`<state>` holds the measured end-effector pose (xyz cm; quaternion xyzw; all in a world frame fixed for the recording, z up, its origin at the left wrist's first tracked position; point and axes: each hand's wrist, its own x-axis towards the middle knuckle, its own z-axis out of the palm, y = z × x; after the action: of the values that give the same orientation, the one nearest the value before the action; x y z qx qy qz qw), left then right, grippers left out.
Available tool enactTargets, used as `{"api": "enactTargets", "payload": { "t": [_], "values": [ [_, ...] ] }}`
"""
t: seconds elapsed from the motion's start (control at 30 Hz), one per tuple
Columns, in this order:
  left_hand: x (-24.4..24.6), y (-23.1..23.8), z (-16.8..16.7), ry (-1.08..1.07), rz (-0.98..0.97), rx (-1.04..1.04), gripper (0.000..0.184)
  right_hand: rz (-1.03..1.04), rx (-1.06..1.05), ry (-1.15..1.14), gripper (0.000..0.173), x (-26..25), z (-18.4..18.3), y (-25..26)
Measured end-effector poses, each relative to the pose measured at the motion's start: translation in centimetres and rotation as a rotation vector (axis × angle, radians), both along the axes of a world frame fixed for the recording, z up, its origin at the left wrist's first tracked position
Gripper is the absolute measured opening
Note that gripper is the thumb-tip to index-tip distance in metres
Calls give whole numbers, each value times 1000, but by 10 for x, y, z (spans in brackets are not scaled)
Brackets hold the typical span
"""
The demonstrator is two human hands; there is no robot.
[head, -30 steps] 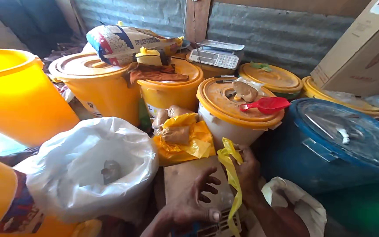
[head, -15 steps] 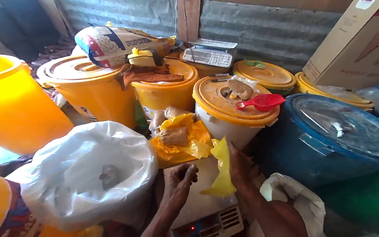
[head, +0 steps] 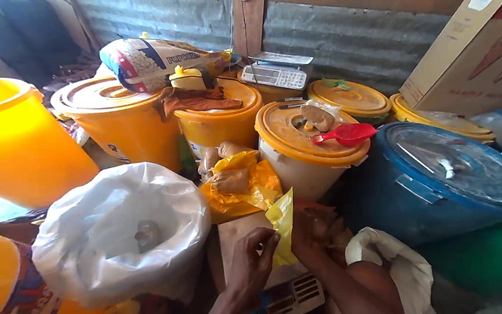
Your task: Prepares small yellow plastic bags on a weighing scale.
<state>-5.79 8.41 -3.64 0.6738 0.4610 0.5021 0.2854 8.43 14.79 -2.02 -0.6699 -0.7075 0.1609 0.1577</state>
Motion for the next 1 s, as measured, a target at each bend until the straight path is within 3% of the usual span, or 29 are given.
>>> {"api": "enactTargets", "payload": {
  "t": [0.07,0.17,0.27,0.33,0.4,0.47,0.57,0.63,0.8,1.0],
  "values": [
    [-7,4,4,-1,46,-39,21,20,-103,10,38,1,8,6],
    [-18,10,7,-7,175,-123,35,82,-97,230,60,23,-6,29],
    [-29,15,4,-70,242,-185,29,100,192,434,68,47,-7,32],
    [-32,16,4,-177,242,-233,18,99,493,526,58,53,-4,27],
    [-32,16,4,-295,232,-270,10,139,673,617,32,49,3,16],
    [-28,15,3,-387,206,-291,7,250,573,714,16,38,7,-2],
    [-18,13,1,-479,151,-355,9,337,114,769,30,18,-3,-19],
    [-12,12,-2,-481,106,-392,9,336,-54,806,35,11,-13,-19],
    [-13,18,1,-539,-10,-485,10,213,-51,1076,14,19,-5,-11],
    [-16,20,14,-736,-28,-538,7,236,-136,1108,33,29,0,-20]
  ]
}}
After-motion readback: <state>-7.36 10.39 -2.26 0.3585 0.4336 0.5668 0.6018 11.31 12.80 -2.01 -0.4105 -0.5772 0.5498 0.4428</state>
